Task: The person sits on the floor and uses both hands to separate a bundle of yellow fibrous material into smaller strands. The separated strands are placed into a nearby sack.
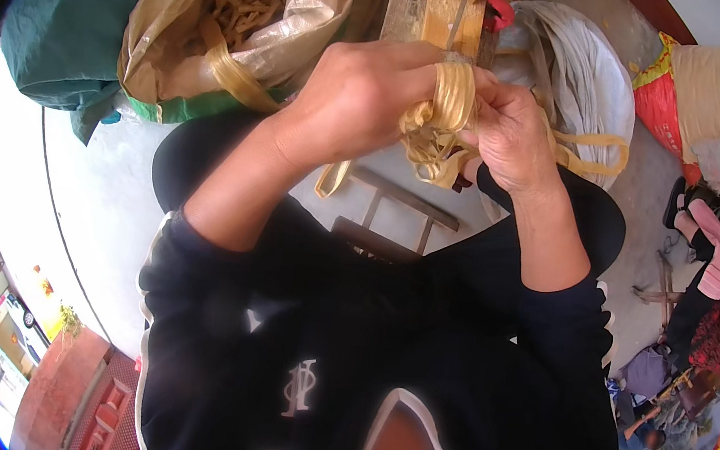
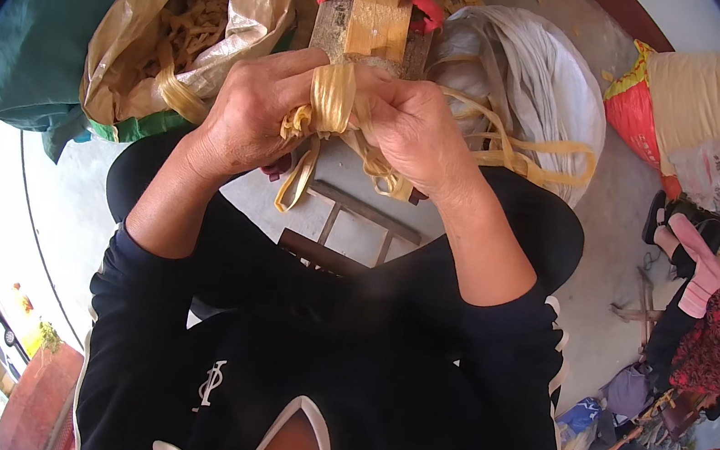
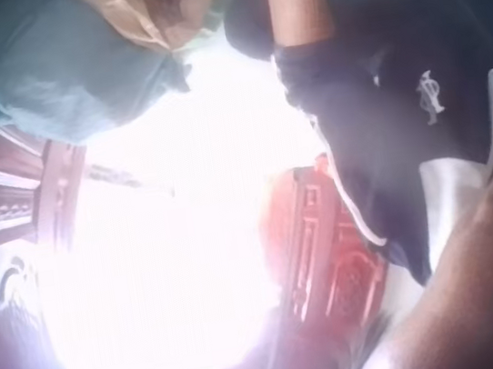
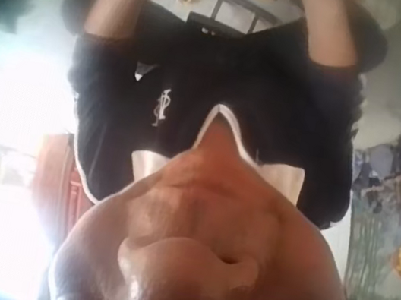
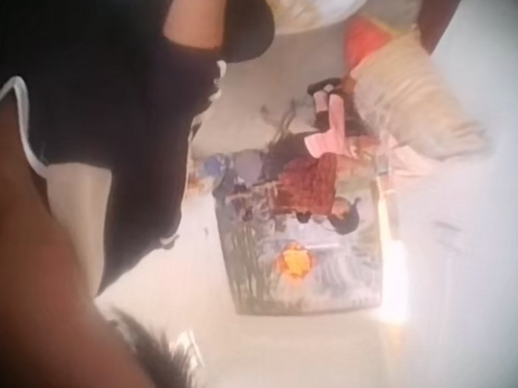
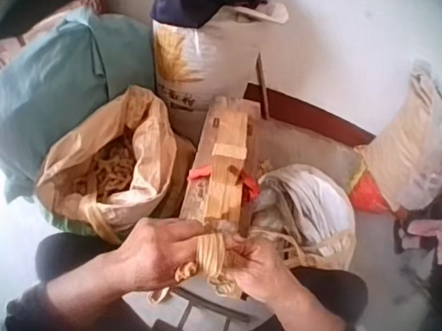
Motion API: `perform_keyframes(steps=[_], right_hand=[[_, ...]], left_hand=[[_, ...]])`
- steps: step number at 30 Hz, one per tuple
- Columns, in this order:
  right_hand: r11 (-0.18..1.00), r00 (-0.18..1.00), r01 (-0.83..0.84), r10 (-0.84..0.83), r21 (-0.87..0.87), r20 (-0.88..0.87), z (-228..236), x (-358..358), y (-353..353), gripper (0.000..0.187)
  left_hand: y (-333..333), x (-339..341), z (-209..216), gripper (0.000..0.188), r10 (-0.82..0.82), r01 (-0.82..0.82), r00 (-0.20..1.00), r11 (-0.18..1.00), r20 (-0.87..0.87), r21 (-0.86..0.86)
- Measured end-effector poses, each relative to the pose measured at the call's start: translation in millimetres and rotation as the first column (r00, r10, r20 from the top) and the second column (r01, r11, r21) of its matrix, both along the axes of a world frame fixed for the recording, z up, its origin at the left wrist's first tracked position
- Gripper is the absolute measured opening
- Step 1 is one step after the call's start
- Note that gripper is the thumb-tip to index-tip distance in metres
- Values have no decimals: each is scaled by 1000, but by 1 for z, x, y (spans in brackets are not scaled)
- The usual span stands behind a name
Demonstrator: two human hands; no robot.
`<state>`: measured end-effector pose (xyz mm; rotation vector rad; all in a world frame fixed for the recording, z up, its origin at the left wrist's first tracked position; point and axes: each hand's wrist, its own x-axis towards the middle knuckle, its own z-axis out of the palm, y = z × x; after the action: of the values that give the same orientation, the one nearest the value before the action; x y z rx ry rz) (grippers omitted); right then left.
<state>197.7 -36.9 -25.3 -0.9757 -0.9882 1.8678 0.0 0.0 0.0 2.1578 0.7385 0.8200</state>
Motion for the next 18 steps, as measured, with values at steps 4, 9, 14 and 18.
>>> perform_keyframes(steps=[4, 9, 14, 18], right_hand=[[912, 925, -96, -66, -398, -375, -4, -12, -7, 31], [921, 927, 366, -373, -135, -29, 8, -21, -1, 20], [990, 941, 131, -143, 57, 306, 18, -10, -6, 34], [864, 667, -165, -258, 476, 699, 8, -12, -7, 28]], left_hand=[[-4, 1, -12, 28, 102, -100, 995, 960, 4, 262], [-11, 6, -10, 27, 258, -263, 965, 950, 52, 170], [-6, 0, -7, 28, 80, -95, 994, 963, -68, -254], [-10, 2, -10, 20, 74, -95, 977, 990, -199, -102]])
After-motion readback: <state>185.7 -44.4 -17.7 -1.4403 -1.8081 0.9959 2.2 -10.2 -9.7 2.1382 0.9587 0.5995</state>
